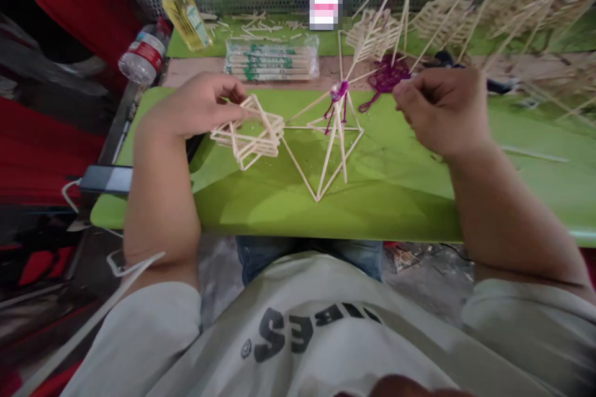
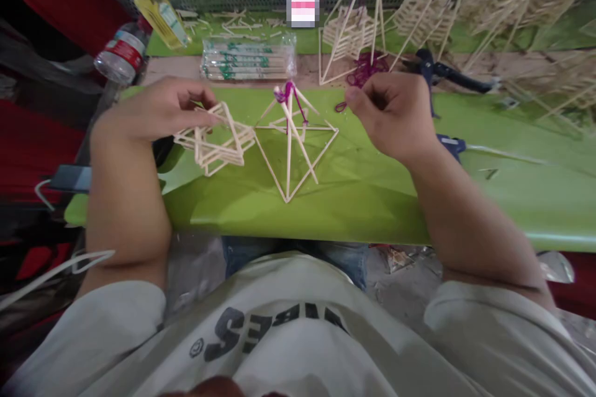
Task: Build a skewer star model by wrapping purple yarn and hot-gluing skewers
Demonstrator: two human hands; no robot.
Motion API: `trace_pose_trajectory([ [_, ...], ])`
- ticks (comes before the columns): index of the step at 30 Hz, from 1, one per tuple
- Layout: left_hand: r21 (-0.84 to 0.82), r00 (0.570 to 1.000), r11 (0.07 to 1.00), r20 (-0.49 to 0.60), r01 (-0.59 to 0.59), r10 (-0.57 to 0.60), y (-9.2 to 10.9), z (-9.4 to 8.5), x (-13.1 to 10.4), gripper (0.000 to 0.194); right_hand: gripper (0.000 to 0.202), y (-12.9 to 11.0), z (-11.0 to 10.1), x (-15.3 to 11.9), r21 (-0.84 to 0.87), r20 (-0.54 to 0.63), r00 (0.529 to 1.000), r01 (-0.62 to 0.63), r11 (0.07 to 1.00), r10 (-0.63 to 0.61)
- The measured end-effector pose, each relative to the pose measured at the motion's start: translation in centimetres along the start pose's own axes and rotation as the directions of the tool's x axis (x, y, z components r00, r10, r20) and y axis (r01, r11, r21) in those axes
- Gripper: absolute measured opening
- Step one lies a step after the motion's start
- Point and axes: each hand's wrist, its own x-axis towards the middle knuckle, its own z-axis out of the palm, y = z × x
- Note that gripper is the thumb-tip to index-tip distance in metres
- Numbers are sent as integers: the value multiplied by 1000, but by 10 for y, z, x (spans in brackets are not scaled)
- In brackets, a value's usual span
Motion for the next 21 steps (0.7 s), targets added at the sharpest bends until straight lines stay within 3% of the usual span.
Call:
trace_pose_trajectory([
  [1, 20, 992, 999, 120, 27, -30, 6, 4, 0, 49, 43, 4, 5, -4, 16, 14, 1000, 20, 1000, -20],
  [2, 29, 983, 998, 174, 46, -51, 12, 10, 0, 50, 40, 8, 9, -9, 20, 33, 999, 26, 999, -26],
  [5, -2, 970, 997, 229, 81, -79, 29, 28, 2, 47, 40, 16, 17, -21, 2, 103, 995, -4, 1000, 4],
  [12, -68, 980, 989, 156, 135, -123, 43, 57, 1, 23, 48, 22, 38, -35, 96, 279, 960, -56, 994, 27],
  [21, -153, 990, 981, 86, 123, -111, 42, 75, 4, 18, 25, 26, 59, -46, 229, 359, 932, -134, 964, 44],
])
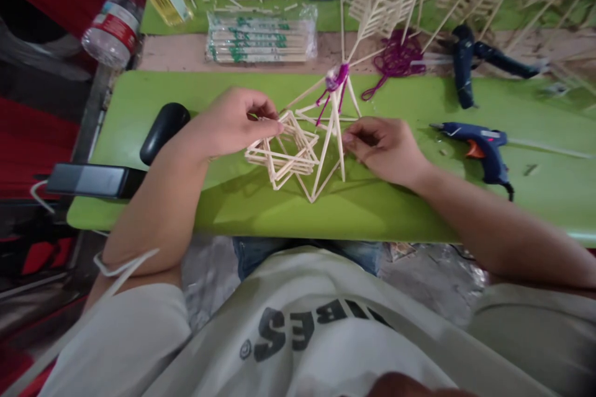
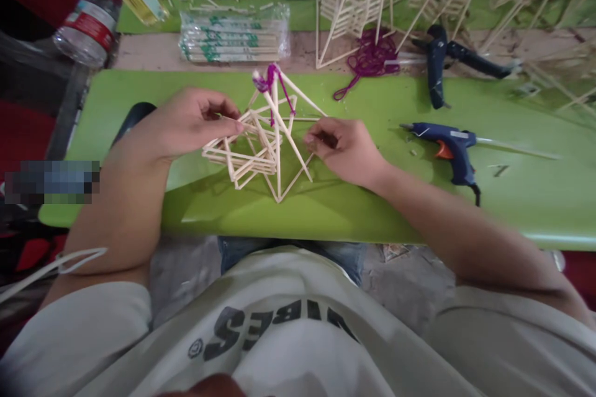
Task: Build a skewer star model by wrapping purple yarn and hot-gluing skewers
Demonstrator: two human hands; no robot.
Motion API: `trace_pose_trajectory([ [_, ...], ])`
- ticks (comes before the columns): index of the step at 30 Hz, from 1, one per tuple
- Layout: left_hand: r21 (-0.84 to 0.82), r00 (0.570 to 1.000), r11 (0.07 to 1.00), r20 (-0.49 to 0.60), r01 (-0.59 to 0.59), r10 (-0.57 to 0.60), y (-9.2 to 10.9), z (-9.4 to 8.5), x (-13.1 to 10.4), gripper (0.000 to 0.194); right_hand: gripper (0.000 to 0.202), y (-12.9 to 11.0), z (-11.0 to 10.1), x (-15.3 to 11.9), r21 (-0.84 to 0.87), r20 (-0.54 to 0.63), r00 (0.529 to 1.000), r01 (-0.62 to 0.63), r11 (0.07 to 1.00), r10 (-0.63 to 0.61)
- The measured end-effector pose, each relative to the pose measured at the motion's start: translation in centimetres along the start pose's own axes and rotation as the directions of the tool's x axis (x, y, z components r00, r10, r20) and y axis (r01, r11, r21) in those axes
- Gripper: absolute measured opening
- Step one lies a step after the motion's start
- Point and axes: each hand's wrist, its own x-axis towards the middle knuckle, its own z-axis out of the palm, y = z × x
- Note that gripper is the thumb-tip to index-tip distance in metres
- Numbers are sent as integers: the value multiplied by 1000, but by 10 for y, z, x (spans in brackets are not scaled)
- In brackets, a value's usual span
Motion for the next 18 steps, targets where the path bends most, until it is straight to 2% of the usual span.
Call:
trace_pose_trajectory([
  [7, -19, 999, 999, -27, 28, -29, 5, 13, -3, 15, 23, 5, 5, -2, 49, 13, 1000, 22, 999, -22],
  [12, -54, 992, 997, -102, 63, -69, 18, 28, -9, 14, 25, 3, 10, -2, 227, 60, 989, -144, 963, 133],
  [18, -64, 979, 997, -193, 50, -61, 17, 42, -8, 19, 44, 0, 9, -5, 307, 128, 971, -234, 922, 204],
])
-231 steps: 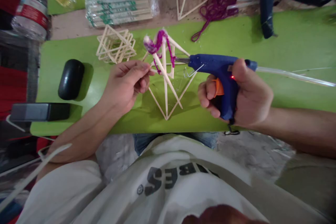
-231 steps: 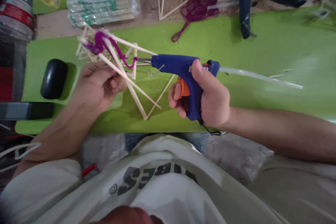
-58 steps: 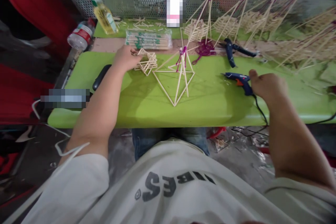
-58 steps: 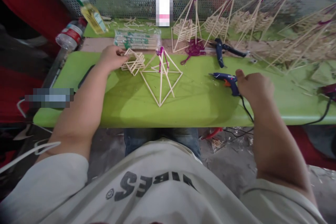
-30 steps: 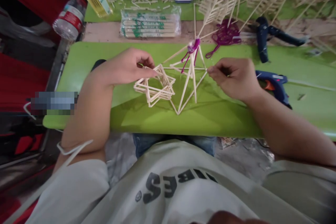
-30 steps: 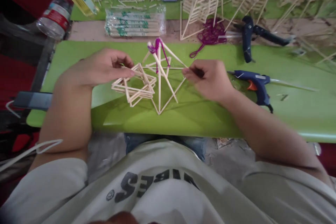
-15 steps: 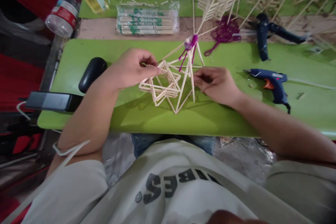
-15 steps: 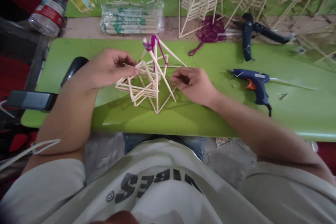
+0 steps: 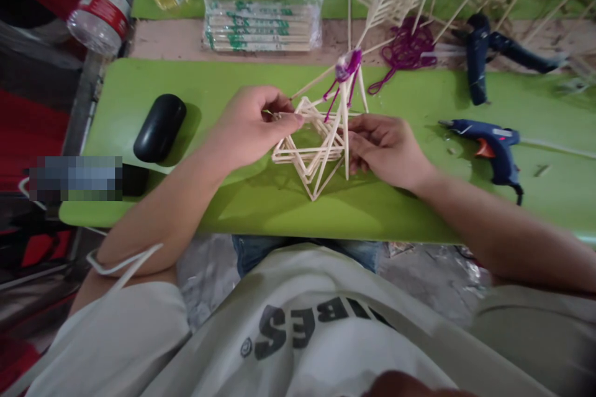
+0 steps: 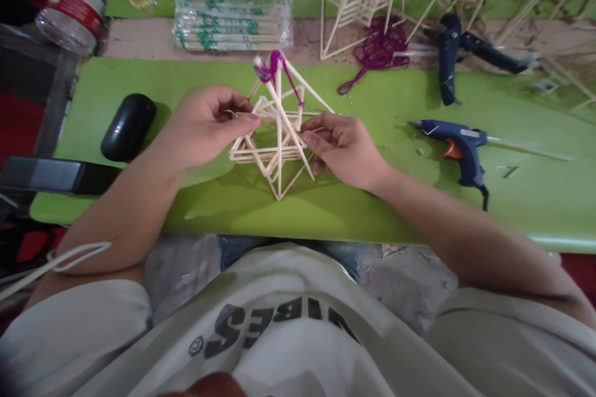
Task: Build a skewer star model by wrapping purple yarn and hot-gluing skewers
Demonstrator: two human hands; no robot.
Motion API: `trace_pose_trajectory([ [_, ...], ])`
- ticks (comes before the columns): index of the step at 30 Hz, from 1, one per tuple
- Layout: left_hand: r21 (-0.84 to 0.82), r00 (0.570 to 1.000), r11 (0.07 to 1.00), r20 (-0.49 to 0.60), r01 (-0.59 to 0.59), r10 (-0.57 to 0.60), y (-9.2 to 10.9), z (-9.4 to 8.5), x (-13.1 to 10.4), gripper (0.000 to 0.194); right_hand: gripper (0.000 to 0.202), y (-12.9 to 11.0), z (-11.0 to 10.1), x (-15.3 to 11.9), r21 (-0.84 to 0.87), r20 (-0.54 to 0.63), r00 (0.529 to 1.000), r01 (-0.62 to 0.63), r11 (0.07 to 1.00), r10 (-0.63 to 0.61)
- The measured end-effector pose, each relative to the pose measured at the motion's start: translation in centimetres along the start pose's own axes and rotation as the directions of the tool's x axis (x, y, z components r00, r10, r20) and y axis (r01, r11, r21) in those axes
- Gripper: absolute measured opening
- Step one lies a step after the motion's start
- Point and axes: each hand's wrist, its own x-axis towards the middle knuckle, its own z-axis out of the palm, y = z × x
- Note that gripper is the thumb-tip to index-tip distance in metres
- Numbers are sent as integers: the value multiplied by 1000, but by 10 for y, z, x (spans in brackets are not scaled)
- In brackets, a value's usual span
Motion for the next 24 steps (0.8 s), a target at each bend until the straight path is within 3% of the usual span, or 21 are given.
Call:
trace_pose_trajectory([
  [5, -42, 999, 998, 32, -42, 43, -1, 3, -3, 18, 53, -4, -4, 0, 119, -4, 999, -34, 992, 35],
  [10, -193, 999, 981, 50, -10, 20, 3, 7, -10, 28, 44, -4, -4, -2, 159, -5, 998, 61, 985, -61],
  [20, -337, 994, 940, 109, 50, -14, 9, 10, -16, 25, 28, 2, -2, -3, 61, -136, 972, 201, 978, -192],
  [24, -373, 995, 925, 98, 65, -31, 10, 11, -20, 27, 31, 7, -1, -2, 9, -193, 946, 267, 964, -261],
])
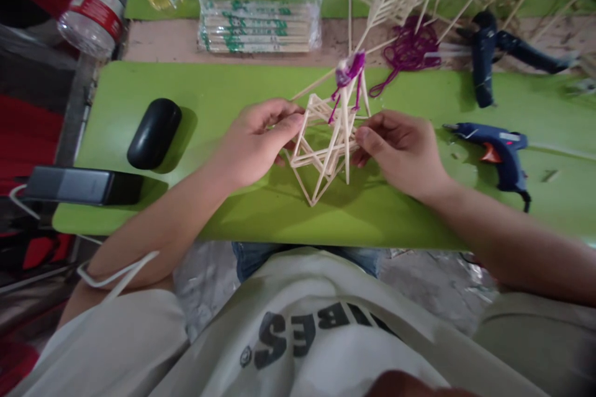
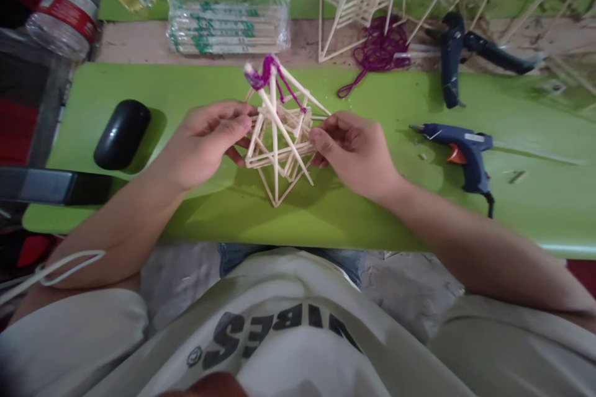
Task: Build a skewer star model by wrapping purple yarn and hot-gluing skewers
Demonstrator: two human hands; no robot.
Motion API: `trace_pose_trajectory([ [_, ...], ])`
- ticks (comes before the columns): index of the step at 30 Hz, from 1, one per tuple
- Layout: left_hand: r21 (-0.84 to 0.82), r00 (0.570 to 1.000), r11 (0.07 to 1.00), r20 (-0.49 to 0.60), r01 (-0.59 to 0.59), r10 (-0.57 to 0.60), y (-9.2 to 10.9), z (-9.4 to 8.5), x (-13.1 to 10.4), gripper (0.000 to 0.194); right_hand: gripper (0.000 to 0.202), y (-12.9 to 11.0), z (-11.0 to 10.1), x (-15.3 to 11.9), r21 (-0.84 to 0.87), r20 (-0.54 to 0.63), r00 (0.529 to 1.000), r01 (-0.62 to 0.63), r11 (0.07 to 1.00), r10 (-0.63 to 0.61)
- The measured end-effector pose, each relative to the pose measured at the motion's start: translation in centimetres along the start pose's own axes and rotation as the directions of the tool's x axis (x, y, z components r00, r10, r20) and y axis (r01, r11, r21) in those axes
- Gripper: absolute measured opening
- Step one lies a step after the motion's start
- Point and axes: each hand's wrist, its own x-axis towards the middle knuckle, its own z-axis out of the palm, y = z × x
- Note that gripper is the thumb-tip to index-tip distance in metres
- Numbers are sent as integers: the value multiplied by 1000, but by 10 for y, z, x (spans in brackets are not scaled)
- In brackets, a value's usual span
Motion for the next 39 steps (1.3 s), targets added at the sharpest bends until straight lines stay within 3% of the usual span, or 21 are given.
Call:
trace_pose_trajectory([
  [5, -15, 1000, 1000, 5, -19, 19, -8, 0, -2, 33, 34, 4, 1, 0, -101, -55, 996, 62, 993, -68],
  [11, -161, 1000, 987, 3, -4, 4, -15, 10, 0, 36, 32, 9, -4, 0, -206, -84, 982, 151, 967, -171],
  [18, -184, 1000, 983, -13, 23, -26, -21, 18, 3, 34, 38, 9, -6, -4, -281, -87, 992, 64, 958, -92],
  [27, -198, 994, 975, -24, 103, -110, -20, 20, 7, 51, 27, 9, -6, -5, -275, -42, 997, 45, 960, -58],
  [30, -199, 993, 974, -31, 106, -115, -15, 23, 7, 55, 29, 14, -6, -6, -275, -60, 993, 80, 958, -100],
  [35, -194, 995, 977, -30, 88, -96, -11, 27, 6, 51, 40, 24, -4, -4, -335, -97, 956, 231, 914, -277],
  [39, -188, 993, 977, -40, 98, -107, -11, 27, 6, 53, 46, 26, -3, -3, -389, -75, 949, 256, 885, -308],
])
